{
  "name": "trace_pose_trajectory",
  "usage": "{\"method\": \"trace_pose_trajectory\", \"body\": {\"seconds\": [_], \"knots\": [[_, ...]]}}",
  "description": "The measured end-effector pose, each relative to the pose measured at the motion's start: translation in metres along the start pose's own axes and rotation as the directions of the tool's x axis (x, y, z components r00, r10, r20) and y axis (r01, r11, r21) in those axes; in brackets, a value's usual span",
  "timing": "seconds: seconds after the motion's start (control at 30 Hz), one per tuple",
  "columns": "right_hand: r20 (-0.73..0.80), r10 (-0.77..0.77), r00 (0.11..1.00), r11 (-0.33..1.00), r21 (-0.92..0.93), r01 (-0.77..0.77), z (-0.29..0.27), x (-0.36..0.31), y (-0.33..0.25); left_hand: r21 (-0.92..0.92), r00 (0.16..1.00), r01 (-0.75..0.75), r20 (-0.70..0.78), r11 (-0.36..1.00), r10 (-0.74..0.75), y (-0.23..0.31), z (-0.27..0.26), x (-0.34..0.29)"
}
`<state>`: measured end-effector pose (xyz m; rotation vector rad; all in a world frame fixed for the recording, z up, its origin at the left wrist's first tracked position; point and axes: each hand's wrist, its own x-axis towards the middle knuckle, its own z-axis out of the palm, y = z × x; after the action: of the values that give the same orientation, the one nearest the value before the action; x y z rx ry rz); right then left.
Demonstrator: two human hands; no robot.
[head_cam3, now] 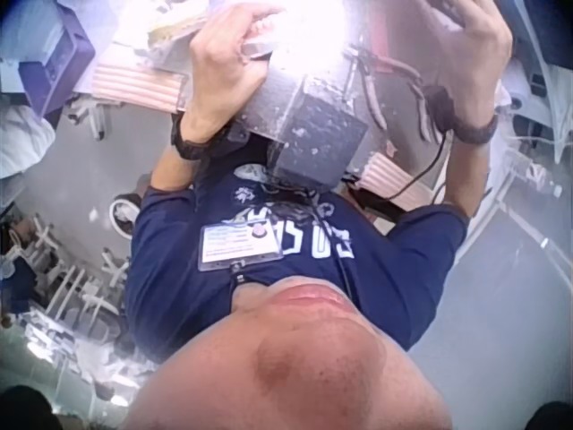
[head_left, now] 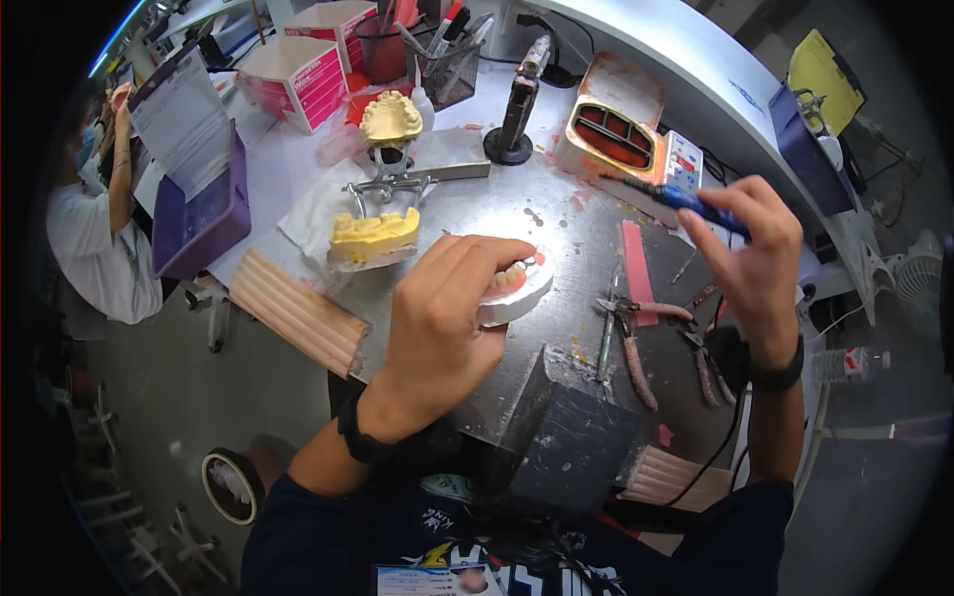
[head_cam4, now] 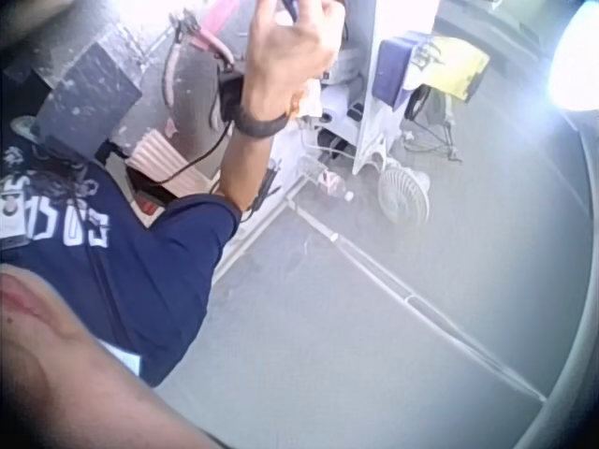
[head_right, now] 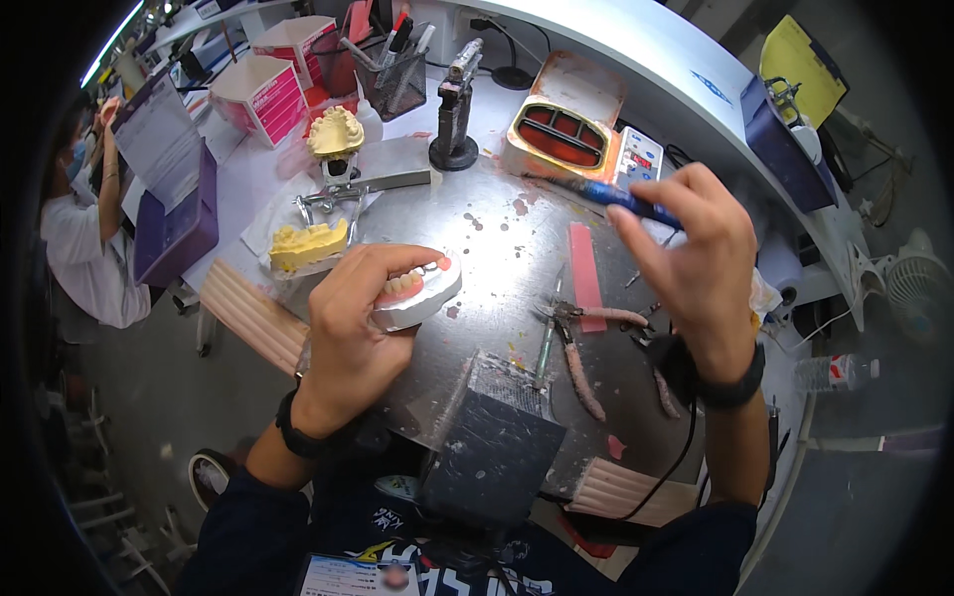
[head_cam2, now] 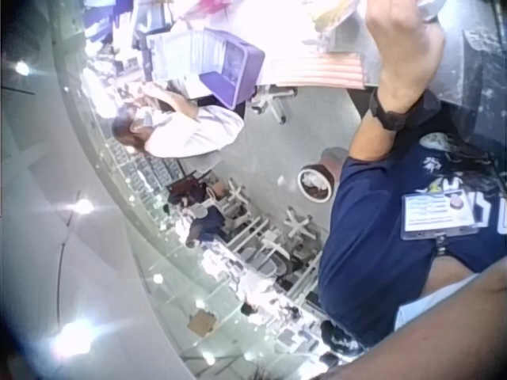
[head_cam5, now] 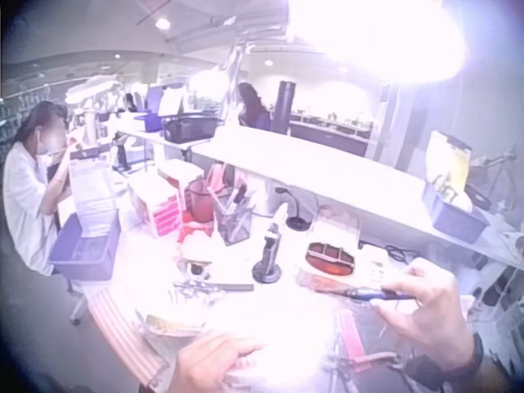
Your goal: Finishing and inspecting a dental model using hand tools and recording data on a paper form.
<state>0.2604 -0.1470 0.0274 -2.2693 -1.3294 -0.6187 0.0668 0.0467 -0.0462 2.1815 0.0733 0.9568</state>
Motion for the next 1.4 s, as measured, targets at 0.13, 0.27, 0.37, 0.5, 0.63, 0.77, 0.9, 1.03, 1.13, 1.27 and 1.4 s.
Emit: {"method": "trace_pose_trajectory", "body": {"seconds": [0.13, 0.27, 0.37, 0.5, 0.63, 0.77, 0.9, 1.03, 1.13, 1.27, 1.4], "knots": [[0.062, 0.132, 0.989, 0.970, -0.212, -0.116, 0.030, 0.022, 0.060, -0.054, 0.999, -0.012, 0.036, 0.998, 0.014, 0.001, 0.007, 0.003], [0.118, 0.212, 0.970, 0.951, -0.254, -0.177, 0.042, 0.020, 0.063, -0.138, 0.999, 0.020, 0.029, 0.990, -0.016, -0.006, 0.009, -0.001], [0.056, 0.219, 0.974, 0.966, -0.155, -0.208, 0.033, 0.015, 0.061, -0.192, 0.999, 0.035, -0.022, 0.981, -0.040, -0.005, 0.006, -0.001], [-0.018, 0.220, 0.975, 0.974, 0.058, -0.219, 0.017, -0.002, 0.042, -0.115, 0.992, -0.083, -0.108, 0.990, 0.071, -0.006, 0.002, -0.003], [0.079, 0.180, 0.981, 0.963, 0.188, -0.192, -0.012, -0.016, -0.005, -0.017, 0.976, -0.114, -0.190, 0.993, 0.109, -0.004, 0.001, 0.001], [0.043, 0.049, 0.998, 0.961, 0.270, -0.059, -0.022, -0.025, -0.036, -0.009, 0.964, -0.135, -0.232, 0.991, 0.129, -0.006, 0.005, 0.001], [0.056, -0.006, 0.998, 0.963, 0.269, -0.010, -0.025, -0.025, -0.046, -0.023, 0.964, -0.155, -0.224, 0.988, 0.146, -0.005, 0.005, 0.000], [0.032, -0.048, 0.998, 0.973, 0.230, 0.039, -0.026, -0.024, -0.047, -0.033, 0.963, -0.159, -0.223, 0.987, 0.148, -0.004, 0.005, -0.002], [0.002, -0.047, 0.999, 0.972, 0.232, 0.045, -0.025, -0.025, -0.048, -0.034, 0.967, -0.150, -0.212, 0.988, 0.140, -0.001, 0.002, -0.003], [0.008, -0.046, 0.999, 0.975, 0.219, 0.043, -0.026, -0.027, -0.049, -0.017, 0.970, -0.152, -0.195, 0.988, 0.146, 0.000, 0.003, -0.002], [0.091, 0.005, 0.996, 0.975, 0.220, -0.025, -0.026, -0.028, -0.053, -0.017, 0.972, -0.145, -0.192, 0.989, 0.139, 0.001, -0.004, -0.003]]}}
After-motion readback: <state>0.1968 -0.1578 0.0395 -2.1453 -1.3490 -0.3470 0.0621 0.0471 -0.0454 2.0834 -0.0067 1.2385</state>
